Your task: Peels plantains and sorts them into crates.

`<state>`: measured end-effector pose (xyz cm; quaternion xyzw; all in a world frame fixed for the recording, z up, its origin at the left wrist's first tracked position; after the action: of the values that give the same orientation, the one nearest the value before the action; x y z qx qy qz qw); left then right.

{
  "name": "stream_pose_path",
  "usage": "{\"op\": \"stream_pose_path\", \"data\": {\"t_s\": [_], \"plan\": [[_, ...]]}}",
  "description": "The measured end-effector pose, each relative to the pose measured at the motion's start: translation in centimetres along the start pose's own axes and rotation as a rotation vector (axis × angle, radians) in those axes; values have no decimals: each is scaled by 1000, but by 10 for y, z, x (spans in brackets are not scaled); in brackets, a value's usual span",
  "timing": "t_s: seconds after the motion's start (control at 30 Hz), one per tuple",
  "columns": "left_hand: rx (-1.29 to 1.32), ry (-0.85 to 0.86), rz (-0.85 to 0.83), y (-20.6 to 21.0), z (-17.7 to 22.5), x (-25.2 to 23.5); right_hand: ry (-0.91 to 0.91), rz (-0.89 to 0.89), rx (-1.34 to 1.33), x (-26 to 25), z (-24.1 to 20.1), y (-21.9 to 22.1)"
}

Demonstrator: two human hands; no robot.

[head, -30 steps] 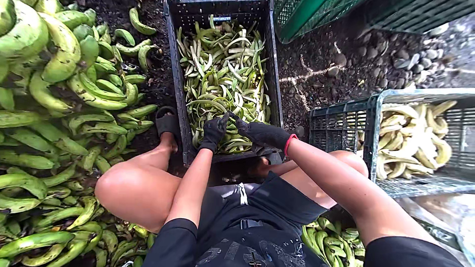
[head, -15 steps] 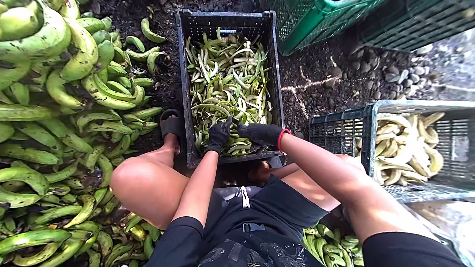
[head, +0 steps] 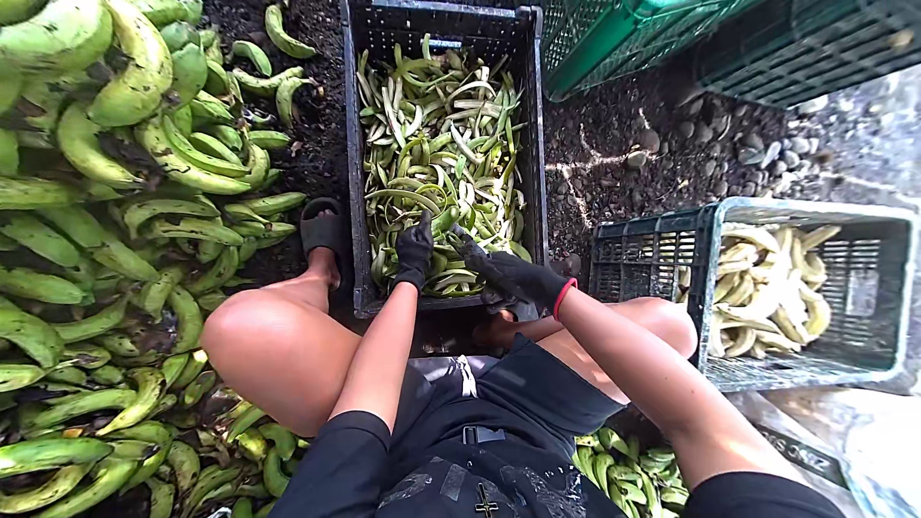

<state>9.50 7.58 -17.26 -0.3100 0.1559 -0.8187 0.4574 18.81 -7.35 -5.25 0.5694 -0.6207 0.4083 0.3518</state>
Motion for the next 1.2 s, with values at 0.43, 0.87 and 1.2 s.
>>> {"op": "stream_pose_path", "data": {"t_s": [0.43, 0.87, 1.2], "plan": [[93, -119, 99, -3, -13, -9, -167, 128, -498, -62, 23, 62], [-395, -249, -186, -29, 35, 27, -561, 377, 180, -58, 13, 45], [-440, -283, -218, -19, 20, 25, -439, 339, 171, -43, 28, 66]]}}
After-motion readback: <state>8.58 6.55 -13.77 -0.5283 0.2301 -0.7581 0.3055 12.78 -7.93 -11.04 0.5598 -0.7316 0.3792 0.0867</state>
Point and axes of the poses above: each hand's wrist, its own x-axis away from the middle knuckle, its own y-axis out of the palm, z = x × y, the point moved 6 cm from there along -x, towards the middle knuckle, and after that the axes turned 3 degrees about z, right-handed, at the moved point
